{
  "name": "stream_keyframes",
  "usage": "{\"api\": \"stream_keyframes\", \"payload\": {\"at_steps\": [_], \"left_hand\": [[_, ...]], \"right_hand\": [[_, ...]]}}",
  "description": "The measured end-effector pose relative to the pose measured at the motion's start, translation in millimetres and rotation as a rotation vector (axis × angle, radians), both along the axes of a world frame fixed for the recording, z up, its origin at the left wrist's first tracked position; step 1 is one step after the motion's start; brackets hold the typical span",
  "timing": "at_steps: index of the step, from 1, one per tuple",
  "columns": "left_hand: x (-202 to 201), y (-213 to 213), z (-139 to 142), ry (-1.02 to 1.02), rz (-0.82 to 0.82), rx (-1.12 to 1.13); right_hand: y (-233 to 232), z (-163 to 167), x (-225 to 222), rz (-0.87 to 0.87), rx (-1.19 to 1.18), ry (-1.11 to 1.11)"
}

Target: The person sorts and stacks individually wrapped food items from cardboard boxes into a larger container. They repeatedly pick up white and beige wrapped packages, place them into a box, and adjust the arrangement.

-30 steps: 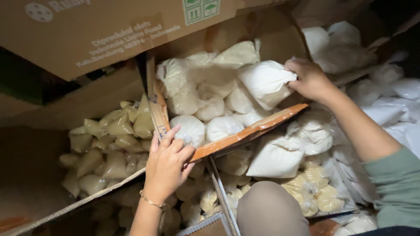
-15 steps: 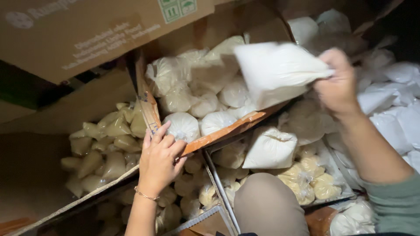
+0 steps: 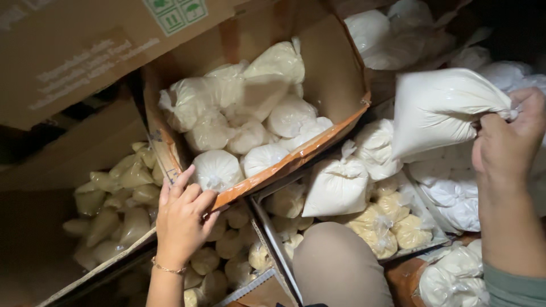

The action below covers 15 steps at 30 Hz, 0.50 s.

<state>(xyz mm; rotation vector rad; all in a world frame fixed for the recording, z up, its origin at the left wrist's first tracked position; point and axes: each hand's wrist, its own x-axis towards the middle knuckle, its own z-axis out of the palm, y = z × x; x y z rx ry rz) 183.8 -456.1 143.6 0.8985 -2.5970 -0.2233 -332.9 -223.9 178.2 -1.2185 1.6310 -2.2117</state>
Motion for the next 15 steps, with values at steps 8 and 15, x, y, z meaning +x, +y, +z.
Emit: {"api": "stream_keyframes", "payload": {"at_steps": [8,15], "left_hand": [[-5.2,3.2,-3.9,-0.002,0.03,0.032],[-1.5,-3.1,-4.3,-0.019,-0.007,0.022]], "right_hand": [[13.8,-19.9,-56.2,-0.184,1.083,0.697],[-53.2,-0.2,-19.6,0.065,1.72,0.915]]}}
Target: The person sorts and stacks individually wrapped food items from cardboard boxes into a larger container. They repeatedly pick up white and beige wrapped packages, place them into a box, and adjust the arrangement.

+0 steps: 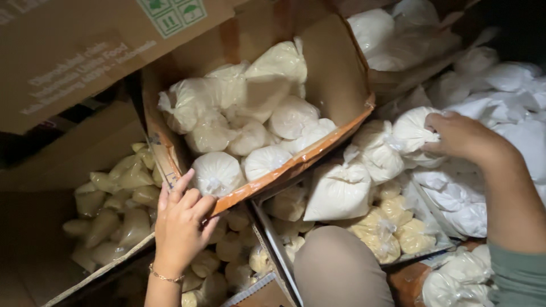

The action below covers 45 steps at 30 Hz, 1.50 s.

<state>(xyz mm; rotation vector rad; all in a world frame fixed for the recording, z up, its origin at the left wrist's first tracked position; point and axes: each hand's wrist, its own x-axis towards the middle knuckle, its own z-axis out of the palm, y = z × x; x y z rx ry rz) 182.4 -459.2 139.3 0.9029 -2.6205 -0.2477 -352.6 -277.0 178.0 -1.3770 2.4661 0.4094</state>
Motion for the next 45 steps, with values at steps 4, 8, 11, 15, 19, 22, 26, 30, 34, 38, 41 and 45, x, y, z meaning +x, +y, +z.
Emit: {"api": "stream_keyframes", "payload": {"at_steps": [4,8,11,15,19,22,26,30,34,38,41,45], "left_hand": [[2.1,-4.5,1.6,-0.003,-0.003,0.019],[4.5,-11.6,0.7,0.017,-0.024,0.029],[7.1,-18.7,-2.0,0.049,-0.033,0.034],[11.6,-31.2,-8.1,0.096,-0.046,0.052],[15.8,-40.3,-17.4,0.142,-0.046,0.074],[18.4,-45.9,-25.6,0.146,-0.05,0.07],[20.9,-49.5,-35.8,0.169,-0.056,0.085],[22.8,-48.5,-41.9,0.182,-0.044,0.084],[25.2,-49.0,-41.6,0.198,-0.046,0.09],[24.7,-50.9,-38.2,0.196,-0.038,0.075],[25.0,-52.1,-36.2,0.196,-0.047,0.088],[25.4,-51.0,-33.9,0.19,-0.044,0.089]], "right_hand": [[-60.2,10.6,44.2,0.121,-0.274,0.137],[-223.4,-62.3,77.3,0.477,-0.511,-0.005],[-300.0,-113.0,70.0,0.635,-0.308,0.31],[-372.7,-137.2,67.1,0.455,-0.194,0.209],[-403.1,-143.7,61.3,0.328,-0.159,0.133],[-407.2,-151.4,54.6,0.248,-0.28,0.04],[-403.4,-184.1,50.3,0.106,-0.524,-0.083],[-406.8,-219.5,51.7,0.146,-0.663,0.026],[-414.0,-231.6,49.6,0.383,-0.42,0.423],[-419.4,-228.8,50.7,0.317,-0.303,0.434],[-418.5,-222.6,55.7,0.293,-0.282,0.449],[-414.1,-210.9,61.3,0.267,-0.242,0.382]]}}
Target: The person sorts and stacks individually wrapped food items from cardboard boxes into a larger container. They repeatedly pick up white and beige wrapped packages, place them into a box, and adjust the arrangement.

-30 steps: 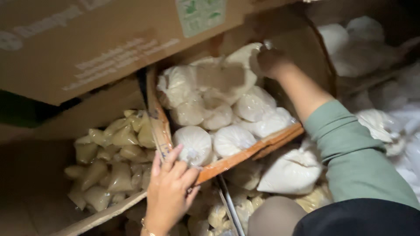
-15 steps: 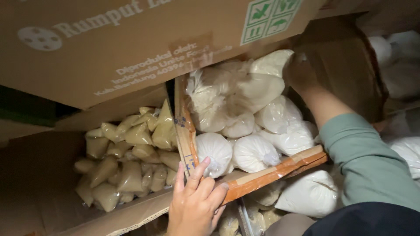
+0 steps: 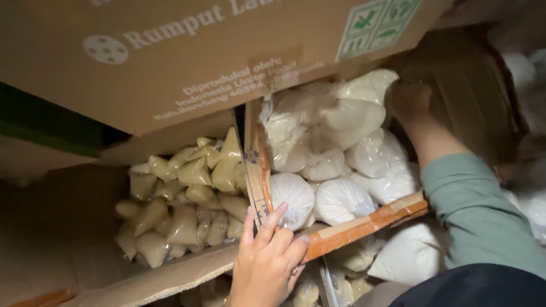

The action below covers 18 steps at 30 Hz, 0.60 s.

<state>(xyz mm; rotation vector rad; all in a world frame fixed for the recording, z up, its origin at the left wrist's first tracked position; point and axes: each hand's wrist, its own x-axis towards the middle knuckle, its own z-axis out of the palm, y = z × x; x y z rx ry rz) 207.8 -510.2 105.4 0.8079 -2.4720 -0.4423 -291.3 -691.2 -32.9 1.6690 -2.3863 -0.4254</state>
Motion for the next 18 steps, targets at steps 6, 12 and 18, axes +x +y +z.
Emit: {"api": "stream_keyframes", "payload": {"at_steps": [6,12,18], "left_hand": [[-3.6,4.0,8.7,-0.022,0.03,-0.017],[-6.2,6.1,20.9,-0.044,0.009,-0.018],[-8.1,11.3,28.9,-0.065,0.006,-0.041]], "right_hand": [[9.0,16.4,-4.5,-0.006,-0.231,-0.184],[11.6,41.8,-10.1,-0.13,-0.13,-0.272],[22.6,67.6,-18.7,-0.064,-0.472,-0.521]]}}
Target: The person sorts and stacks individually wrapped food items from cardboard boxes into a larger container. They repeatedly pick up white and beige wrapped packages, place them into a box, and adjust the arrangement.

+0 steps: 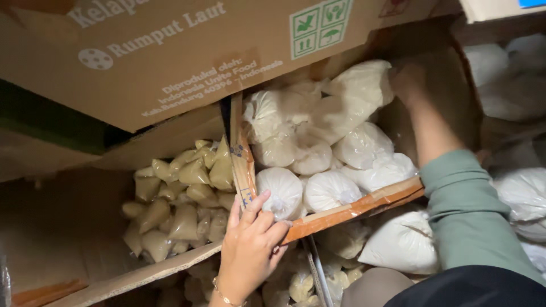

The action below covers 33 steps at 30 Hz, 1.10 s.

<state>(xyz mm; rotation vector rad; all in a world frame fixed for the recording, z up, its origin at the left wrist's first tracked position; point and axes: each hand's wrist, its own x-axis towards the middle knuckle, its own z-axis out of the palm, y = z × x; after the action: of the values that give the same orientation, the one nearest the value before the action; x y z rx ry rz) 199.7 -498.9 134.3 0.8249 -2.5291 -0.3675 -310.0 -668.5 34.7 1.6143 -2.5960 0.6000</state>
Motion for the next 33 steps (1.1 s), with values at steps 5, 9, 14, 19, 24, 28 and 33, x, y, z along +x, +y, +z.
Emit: {"api": "stream_keyframes", "payload": {"at_steps": [5,9,14,19,24,28,33], "left_hand": [[-0.4,6.8,7.4,-0.005,-0.005,-0.023],[2.2,14.8,12.5,-0.033,-0.006,-0.036],[5.6,22.7,14.0,-0.044,0.006,-0.088],[13.6,31.0,13.9,-0.012,0.017,-0.123],[24.6,41.6,12.4,0.173,0.025,-0.115],[39.2,59.2,13.4,0.485,0.08,0.172],[94.5,97.7,9.0,0.802,0.084,0.547]], "right_hand": [[25.0,36.2,2.4,-0.003,-0.15,-0.116],[79.9,86.5,35.3,-0.039,-0.145,-0.697],[140.0,129.0,69.4,-0.073,-0.104,-0.971],[183.3,123.7,78.5,0.042,-0.231,-1.232],[256.2,134.7,111.2,0.376,-0.25,-1.435],[280.6,173.8,178.7,0.377,-0.181,-1.51],[293.7,202.1,289.8,0.555,-0.062,-1.581]]}}
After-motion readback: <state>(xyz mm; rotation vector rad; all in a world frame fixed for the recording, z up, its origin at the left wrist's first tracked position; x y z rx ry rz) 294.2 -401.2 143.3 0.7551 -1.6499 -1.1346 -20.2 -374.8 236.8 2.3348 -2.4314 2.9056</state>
